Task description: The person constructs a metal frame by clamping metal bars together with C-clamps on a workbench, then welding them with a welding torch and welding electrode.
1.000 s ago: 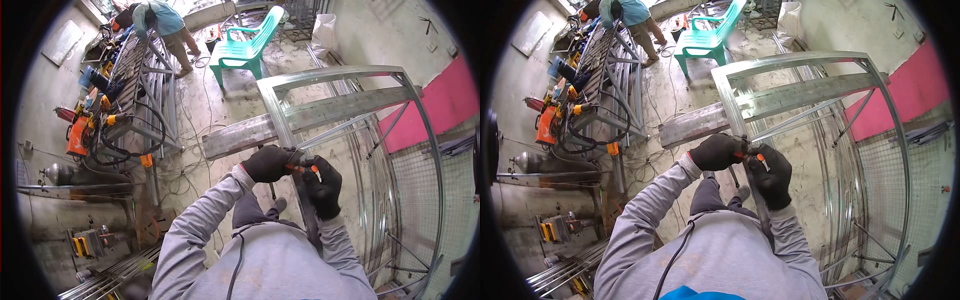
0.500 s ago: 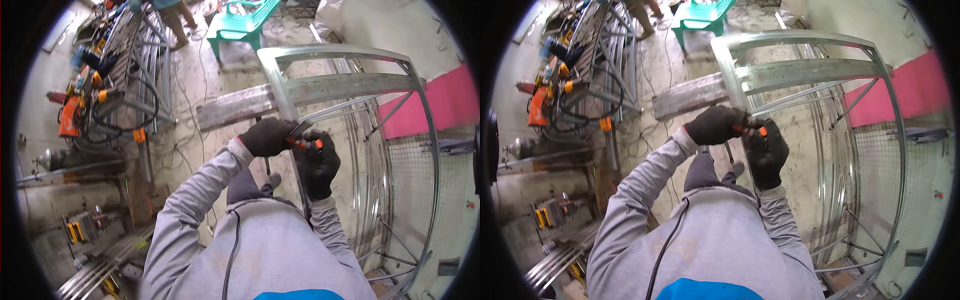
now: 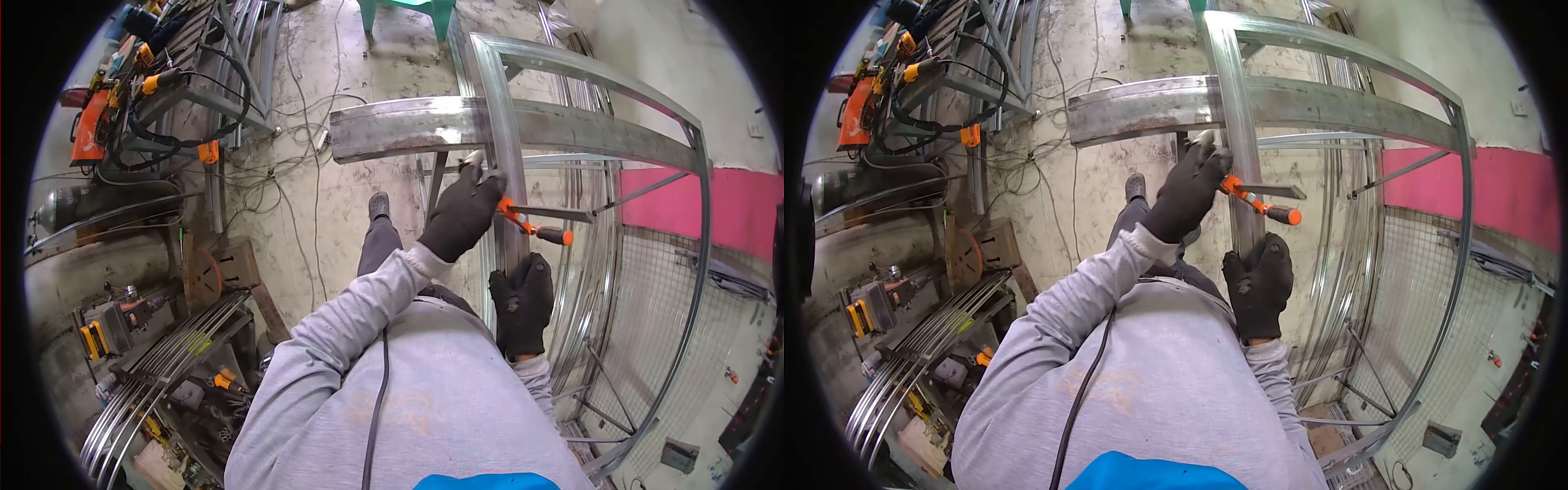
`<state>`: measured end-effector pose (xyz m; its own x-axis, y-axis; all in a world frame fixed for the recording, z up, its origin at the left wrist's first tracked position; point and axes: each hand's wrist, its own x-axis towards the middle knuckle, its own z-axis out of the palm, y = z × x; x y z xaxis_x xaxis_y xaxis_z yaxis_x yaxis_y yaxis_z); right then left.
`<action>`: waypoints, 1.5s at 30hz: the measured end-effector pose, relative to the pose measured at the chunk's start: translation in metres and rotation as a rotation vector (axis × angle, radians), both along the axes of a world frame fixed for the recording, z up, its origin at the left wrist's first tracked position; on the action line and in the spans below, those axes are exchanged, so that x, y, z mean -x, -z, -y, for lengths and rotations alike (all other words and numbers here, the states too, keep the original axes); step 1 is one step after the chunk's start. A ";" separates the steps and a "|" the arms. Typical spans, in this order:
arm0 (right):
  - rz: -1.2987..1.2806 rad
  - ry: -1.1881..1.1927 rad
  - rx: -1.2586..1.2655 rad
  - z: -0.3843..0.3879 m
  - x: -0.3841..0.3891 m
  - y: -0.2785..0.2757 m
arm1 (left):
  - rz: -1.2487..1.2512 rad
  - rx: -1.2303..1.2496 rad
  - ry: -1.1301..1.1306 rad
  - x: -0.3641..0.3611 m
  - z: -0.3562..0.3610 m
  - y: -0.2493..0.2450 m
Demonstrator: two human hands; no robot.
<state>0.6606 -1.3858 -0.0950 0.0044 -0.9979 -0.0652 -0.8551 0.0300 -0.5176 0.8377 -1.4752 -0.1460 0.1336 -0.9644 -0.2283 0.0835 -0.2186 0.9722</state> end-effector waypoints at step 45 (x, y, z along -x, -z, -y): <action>-0.009 -0.059 0.167 0.020 0.038 0.087 | -0.475 -0.309 -0.588 -0.246 -0.224 0.064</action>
